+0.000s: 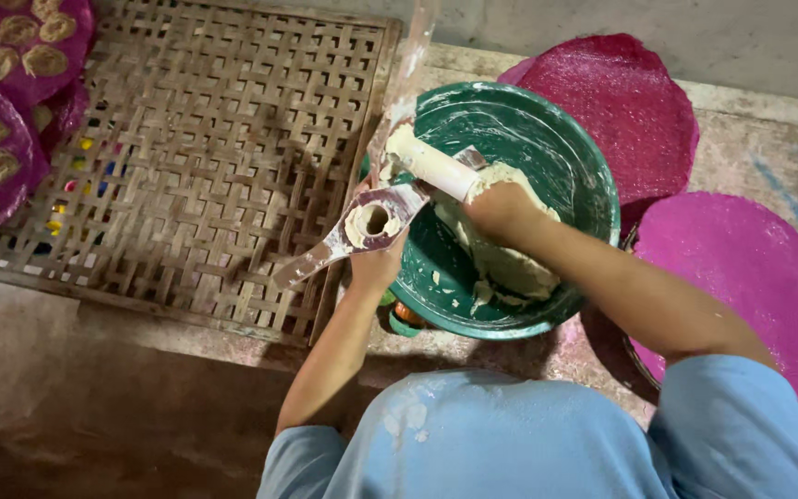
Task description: The person uses a manual noodle press to extrude dough into spiral shapes onto a pink mat. They repeatedly load dough into the press, squeeze the handles to form noodles, and scrape excess dough back into a green bucket.
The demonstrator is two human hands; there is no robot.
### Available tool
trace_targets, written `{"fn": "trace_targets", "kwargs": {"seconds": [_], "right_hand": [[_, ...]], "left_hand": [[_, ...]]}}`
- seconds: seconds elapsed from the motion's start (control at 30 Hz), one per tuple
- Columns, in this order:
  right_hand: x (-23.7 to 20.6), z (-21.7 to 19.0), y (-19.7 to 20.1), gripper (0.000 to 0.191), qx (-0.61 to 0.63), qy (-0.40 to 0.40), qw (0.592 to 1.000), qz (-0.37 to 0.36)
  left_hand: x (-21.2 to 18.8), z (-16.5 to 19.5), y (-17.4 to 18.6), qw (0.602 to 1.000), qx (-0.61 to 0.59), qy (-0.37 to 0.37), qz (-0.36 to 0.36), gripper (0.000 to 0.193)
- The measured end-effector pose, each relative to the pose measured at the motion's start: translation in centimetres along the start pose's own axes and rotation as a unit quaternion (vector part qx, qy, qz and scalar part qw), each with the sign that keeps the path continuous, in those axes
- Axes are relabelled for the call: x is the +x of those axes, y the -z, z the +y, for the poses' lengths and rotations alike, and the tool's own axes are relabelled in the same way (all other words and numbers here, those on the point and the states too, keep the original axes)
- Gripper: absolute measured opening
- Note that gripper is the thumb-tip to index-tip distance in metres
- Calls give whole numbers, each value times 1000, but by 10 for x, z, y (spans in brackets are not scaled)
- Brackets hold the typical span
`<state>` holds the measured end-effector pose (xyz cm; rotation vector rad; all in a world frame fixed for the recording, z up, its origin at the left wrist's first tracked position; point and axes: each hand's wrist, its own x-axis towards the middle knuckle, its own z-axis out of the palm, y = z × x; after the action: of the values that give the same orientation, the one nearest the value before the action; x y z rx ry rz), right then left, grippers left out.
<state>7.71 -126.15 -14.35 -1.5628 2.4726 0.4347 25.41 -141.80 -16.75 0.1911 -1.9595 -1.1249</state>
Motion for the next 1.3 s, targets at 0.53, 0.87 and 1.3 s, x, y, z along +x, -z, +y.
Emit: {"fn": "trace_targets", "kwargs": {"seconds": [0.53,0.87,1.3], "right_hand": [[-94,56,50,22,-46,-111,989,-91],[31,13,28,26,304,55,948,77],[99,-40,27,27,411,-5,898,158]], "left_hand": [[2,-2,0,993,-74,87,-27,52],[2,0,1,993,-84,79,-23,62],[9,-4,2,995,-24,82,-43,72]]}}
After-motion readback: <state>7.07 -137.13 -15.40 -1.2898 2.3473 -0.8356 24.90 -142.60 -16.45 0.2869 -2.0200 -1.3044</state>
